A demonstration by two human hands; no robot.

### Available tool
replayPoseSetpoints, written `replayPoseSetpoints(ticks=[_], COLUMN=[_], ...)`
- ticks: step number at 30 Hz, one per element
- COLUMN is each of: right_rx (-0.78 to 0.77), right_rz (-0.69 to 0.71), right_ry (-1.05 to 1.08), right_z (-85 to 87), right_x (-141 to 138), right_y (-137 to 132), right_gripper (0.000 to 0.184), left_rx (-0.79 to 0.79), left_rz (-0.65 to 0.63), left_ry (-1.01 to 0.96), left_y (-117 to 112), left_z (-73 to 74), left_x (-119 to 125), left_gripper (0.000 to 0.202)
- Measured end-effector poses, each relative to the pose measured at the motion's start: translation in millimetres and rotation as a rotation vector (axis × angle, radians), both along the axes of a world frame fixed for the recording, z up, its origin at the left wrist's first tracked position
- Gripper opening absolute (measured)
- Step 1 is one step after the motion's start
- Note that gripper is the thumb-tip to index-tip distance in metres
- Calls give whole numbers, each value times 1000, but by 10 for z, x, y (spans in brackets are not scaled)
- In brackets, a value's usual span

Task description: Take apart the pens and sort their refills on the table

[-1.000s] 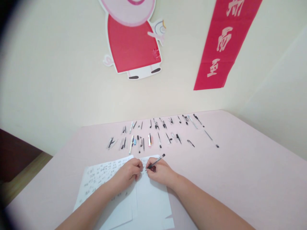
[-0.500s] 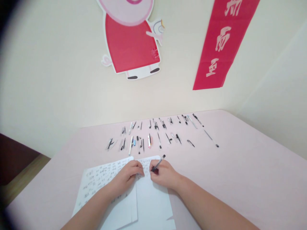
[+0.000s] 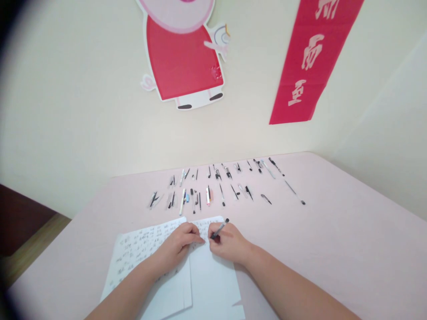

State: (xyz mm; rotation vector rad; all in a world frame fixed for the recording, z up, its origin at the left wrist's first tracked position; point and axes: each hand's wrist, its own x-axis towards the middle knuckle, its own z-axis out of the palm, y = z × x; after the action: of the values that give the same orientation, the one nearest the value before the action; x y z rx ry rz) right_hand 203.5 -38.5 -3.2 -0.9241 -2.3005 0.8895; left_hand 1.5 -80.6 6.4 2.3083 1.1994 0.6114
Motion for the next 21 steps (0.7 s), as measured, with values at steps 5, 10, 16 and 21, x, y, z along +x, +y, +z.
replayPoseSetpoints(ticks=[5, 10, 16, 21], right_rx=[-4, 2, -9, -22], right_rz=[9, 12, 17, 2], right_ry=[-11, -10, -6, 6], right_z=[-9, -24, -12, -19], right_x=[5, 8, 8, 4], right_y=[4, 2, 4, 12], right_gripper=[15, 16, 16, 14], left_rx=[-5, -13, -18, -10], left_rz=[2, 4, 10, 8], left_ry=[-3, -4, -1, -9], left_y=[2, 1, -3, 2], left_z=[-20, 7, 22, -19], left_x=[-3, 3, 11, 1], left_gripper=[41, 41, 41, 43])
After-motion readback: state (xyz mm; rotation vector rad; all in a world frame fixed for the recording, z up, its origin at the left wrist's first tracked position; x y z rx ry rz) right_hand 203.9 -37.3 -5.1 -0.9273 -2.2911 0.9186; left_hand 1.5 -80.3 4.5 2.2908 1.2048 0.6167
